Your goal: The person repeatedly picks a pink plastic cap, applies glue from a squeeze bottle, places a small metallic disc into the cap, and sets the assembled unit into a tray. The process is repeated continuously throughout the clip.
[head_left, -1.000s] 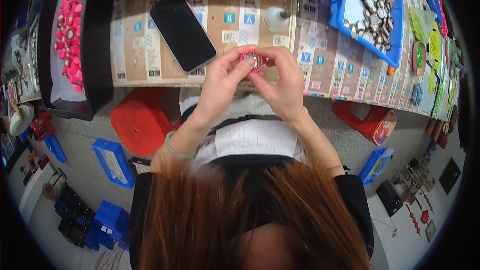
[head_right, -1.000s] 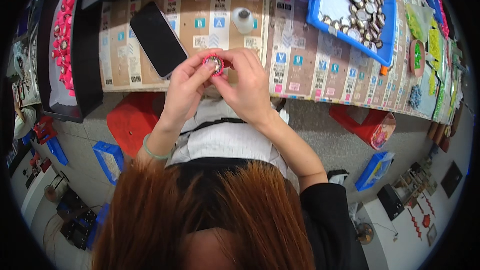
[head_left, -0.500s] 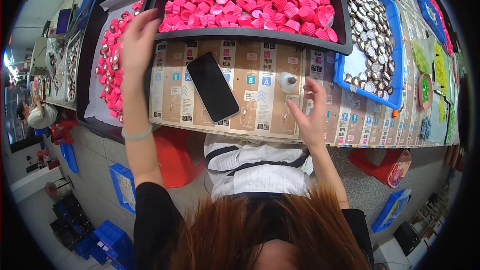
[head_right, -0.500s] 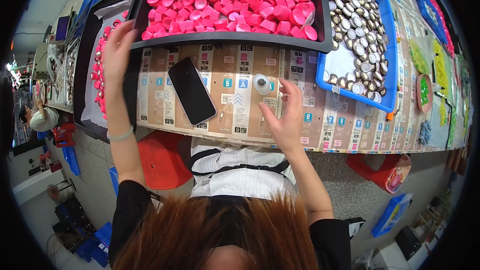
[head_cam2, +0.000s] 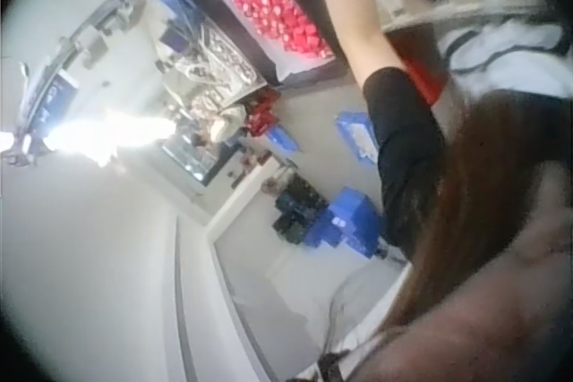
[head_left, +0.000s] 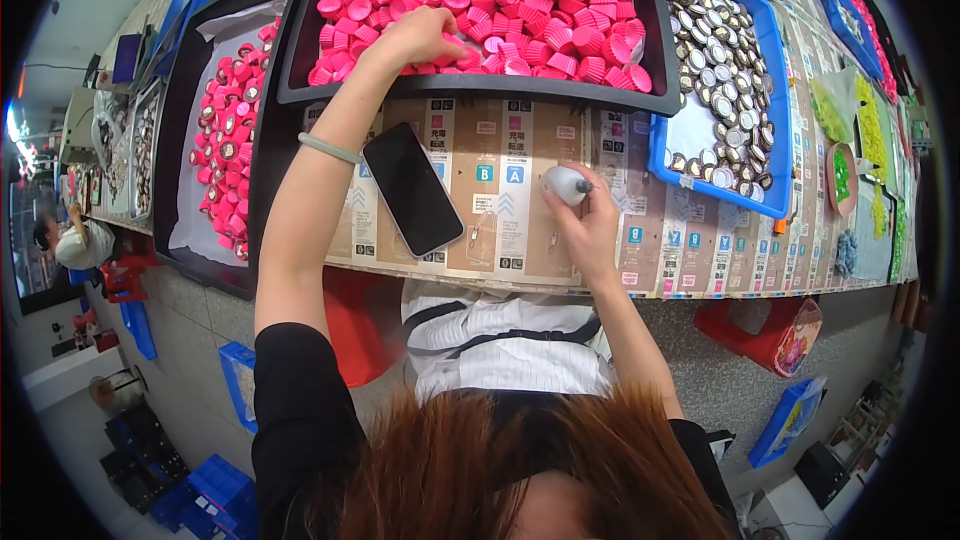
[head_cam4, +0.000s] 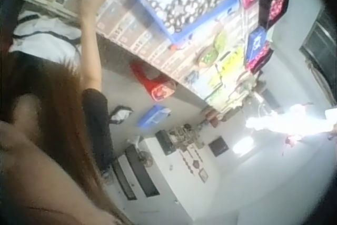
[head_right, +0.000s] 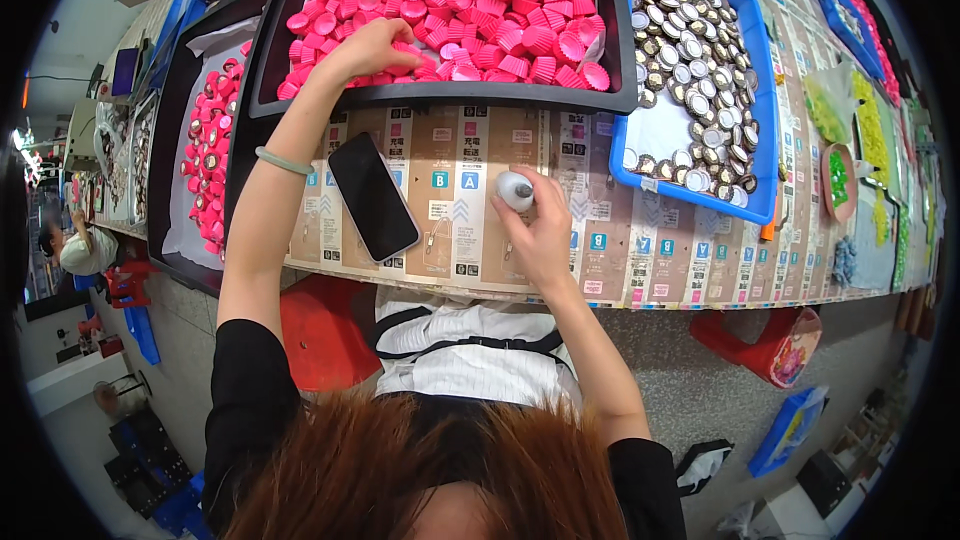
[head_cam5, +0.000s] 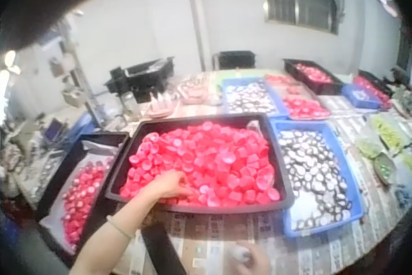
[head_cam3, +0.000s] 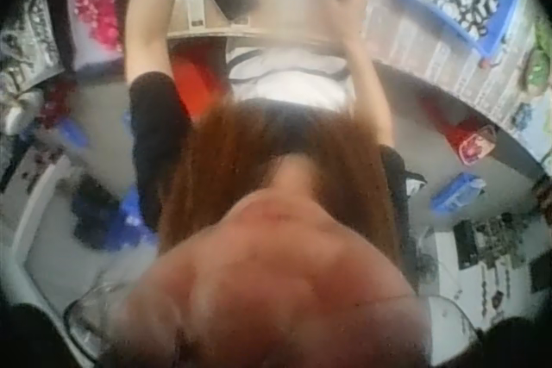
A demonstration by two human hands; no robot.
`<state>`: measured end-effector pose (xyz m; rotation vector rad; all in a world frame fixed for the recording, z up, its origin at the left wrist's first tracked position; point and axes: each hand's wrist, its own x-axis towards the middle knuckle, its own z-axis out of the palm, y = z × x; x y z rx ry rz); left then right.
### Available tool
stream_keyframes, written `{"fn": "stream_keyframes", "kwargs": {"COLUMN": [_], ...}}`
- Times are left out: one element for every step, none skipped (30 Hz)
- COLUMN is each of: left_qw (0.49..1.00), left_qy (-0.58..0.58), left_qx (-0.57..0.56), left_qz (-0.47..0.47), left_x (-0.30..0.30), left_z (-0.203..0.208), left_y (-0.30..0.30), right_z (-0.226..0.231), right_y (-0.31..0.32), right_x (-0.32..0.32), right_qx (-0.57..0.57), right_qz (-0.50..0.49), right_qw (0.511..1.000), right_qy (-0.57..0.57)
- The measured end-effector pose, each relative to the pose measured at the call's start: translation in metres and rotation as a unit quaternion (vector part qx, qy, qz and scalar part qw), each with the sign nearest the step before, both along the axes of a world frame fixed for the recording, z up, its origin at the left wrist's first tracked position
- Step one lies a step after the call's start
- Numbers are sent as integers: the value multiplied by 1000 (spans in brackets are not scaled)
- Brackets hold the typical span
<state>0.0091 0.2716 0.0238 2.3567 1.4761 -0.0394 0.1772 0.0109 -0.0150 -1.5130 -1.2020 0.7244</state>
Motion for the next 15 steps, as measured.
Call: {"fn": "stream_keyframes", "kwargs": {"left_qw": [999, 993, 981, 959, 927, 934, 943, 951, 958, 950, 934, 916, 883, 836, 816], "left_qy": [-28, -73, -118, -159, -198, -166, -163, -159, -153, -226, -272, -367, -454, -527, -547], "left_qx": [-35, 68, 153, 235, 316, 315, 291, 266, 242, 204, 222, 132, 38, -78, -136], "left_qz": [15, 60, 28, -1, -27, -41, -23, -4, 15, 65, 69, 91, 112, 136, 126], "left_x": [2, 7, 11, 14, 15, 15, 17, 17, 15, 12, 5, -2, -7, 4, 4], "left_z": [6, 9, 7, 1, -2, -5, -3, -1, 2, 2, 2, 3, 4, 25, 37], "left_y": [2, 5, 13, 24, 31, 36, 39, 41, 43, 44, 43, 42, 40, 12, -8], "right_z": [1, 2, 2, 2, 1, 1, 3, 6, 8, 9, 10, 11, 11, 10, 10], "right_y": [-2, -4, -5, -6, -6, -6, -6, -8, -9, -12, -14, -16, -18, -21, -23], "right_x": [1, 1, 2, 1, -1, -3, -4, -5, -5, -4, -2, -1, 1, 6, 7], "right_qx": [-8, -17, -26, -18, -10, -2, -8, -13, -19, -25, -32, -38, -51, -65, -77], "right_qz": [-2, -4, -6, -6, -2, 1, 1, 2, 4, 5, 7, 11, 13, 8, 9], "right_qw": [1000, 1000, 999, 1000, 1000, 1000, 1000, 1000, 999, 998, 998, 997, 994, 991, 987], "right_qy": [7, 13, 19, 12, 5, -1, 12, 26, 41, 49, 58, 69, 94, 115, 142]}}
